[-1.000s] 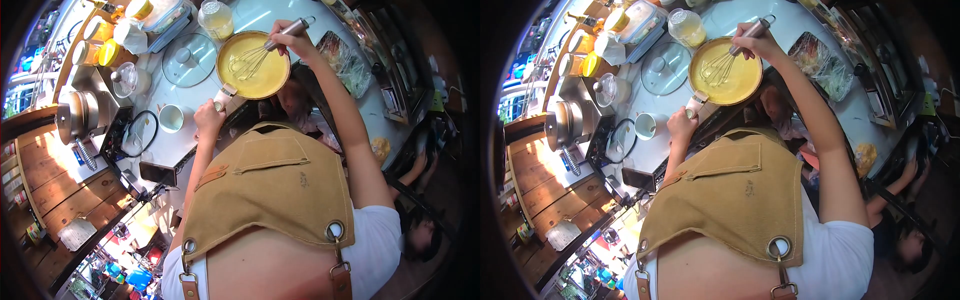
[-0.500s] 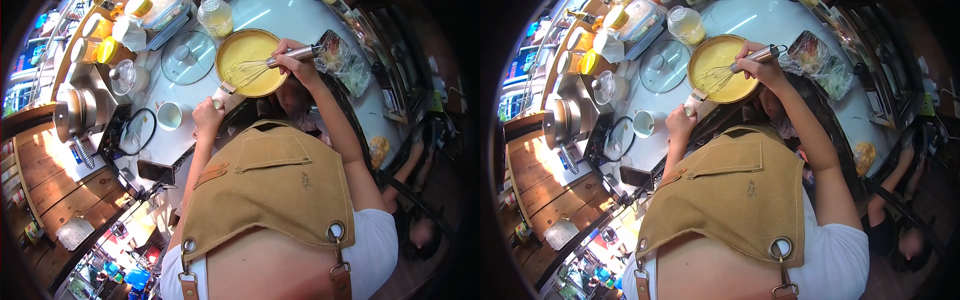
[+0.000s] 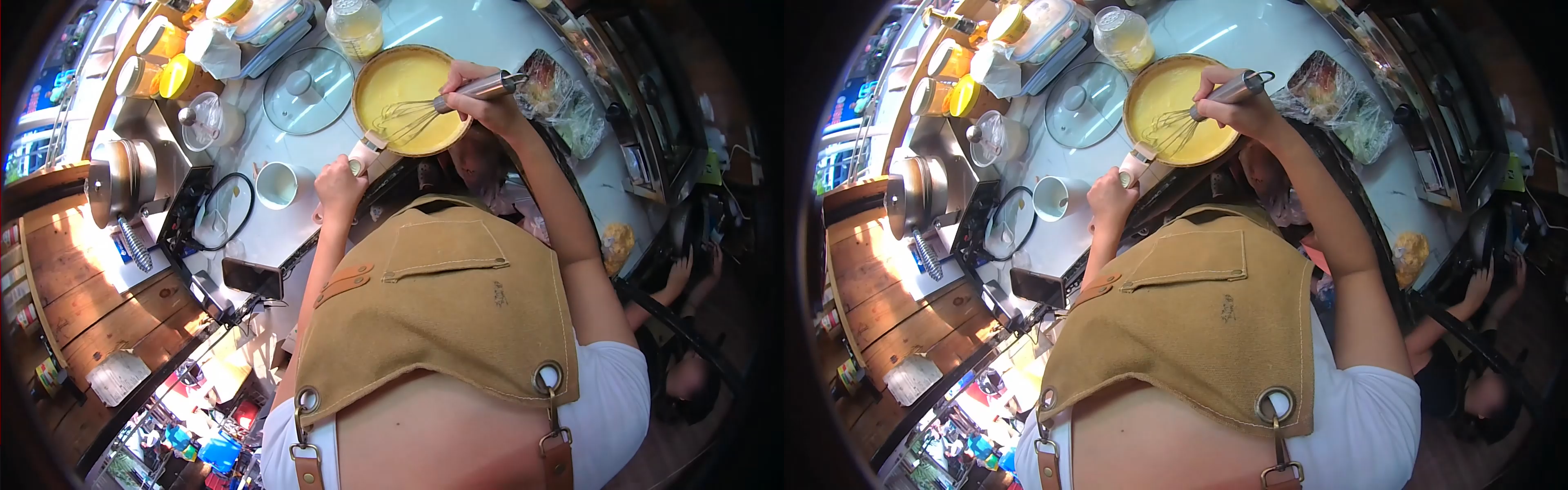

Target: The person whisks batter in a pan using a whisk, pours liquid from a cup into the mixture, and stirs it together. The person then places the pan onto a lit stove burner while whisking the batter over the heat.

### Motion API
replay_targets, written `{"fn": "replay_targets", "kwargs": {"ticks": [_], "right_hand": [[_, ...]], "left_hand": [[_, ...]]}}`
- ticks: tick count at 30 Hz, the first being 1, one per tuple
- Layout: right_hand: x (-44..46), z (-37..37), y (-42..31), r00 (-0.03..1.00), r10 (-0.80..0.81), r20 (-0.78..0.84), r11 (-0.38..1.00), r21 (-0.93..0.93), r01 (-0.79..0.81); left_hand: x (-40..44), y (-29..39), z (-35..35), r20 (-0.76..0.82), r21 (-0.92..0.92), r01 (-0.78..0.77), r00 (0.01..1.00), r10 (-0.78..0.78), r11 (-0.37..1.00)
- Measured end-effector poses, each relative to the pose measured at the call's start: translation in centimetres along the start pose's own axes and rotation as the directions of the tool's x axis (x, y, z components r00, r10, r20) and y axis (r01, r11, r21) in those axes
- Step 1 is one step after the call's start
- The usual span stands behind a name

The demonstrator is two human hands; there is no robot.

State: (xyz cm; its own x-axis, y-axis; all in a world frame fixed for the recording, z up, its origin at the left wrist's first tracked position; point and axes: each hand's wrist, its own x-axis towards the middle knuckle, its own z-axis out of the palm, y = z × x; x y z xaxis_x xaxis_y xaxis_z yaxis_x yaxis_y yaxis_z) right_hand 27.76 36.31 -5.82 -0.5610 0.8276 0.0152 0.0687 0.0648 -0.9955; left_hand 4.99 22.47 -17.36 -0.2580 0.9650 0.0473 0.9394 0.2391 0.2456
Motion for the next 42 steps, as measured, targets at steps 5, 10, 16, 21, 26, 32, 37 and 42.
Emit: {"fn": "replay_targets", "kwargs": {"ticks": [5, 10, 16, 21, 26, 32, 37, 42], "right_hand": [[0.1, 0.1, 0.7, 0.999, -0.023, -0.024, 1.000, 0.004, 0.023], [0.1, 0.5, 0.8, 0.999, -0.026, -0.021, 0.999, 0.026, 0.026], [0.8, 0.7, 0.5, 0.982, -0.165, 0.088, 0.970, -0.165, 0.178], [1.5, 0.7, 0.1, 0.972, -0.147, 0.185, 0.955, -0.229, 0.188], [1.7, 0.5, -0.5, 0.965, -0.108, 0.241, 0.965, -0.206, 0.159], [1.6, 0.4, -0.5, 0.985, -0.010, 0.170, 0.987, -0.154, 0.036], [1.7, 0.8, -0.1, 0.977, -0.149, 0.155, 0.968, -0.177, 0.176], [1.7, 0.6, -0.1, 0.951, -0.208, 0.227, 0.939, -0.226, 0.260]], "left_hand": [[0.0, 0.0, 0.1, -0.004, 0.001, 0.016, 1.000, -0.016, 1.000], [-0.1, 0.0, 0.0, -0.019, -0.009, 0.008, 1.000, -0.008, 1.000], [0.0, -0.1, 0.3, -0.006, -0.008, 0.009, 1.000, -0.009, 1.000], [0.1, -0.1, 0.2, -0.002, -0.008, 0.006, 1.000, -0.006, 1.000], [0.0, -0.3, 0.3, -0.003, -0.001, 0.007, 1.000, -0.007, 1.000], [0.0, 0.0, 0.1, -0.015, -0.016, 0.010, 1.000, -0.011, 1.000], [0.0, 0.1, 0.0, -0.022, -0.017, 0.006, 1.000, -0.007, 1.000], [0.0, 0.0, 0.2, -0.023, -0.007, 0.008, 1.000, -0.009, 1.000]]}}
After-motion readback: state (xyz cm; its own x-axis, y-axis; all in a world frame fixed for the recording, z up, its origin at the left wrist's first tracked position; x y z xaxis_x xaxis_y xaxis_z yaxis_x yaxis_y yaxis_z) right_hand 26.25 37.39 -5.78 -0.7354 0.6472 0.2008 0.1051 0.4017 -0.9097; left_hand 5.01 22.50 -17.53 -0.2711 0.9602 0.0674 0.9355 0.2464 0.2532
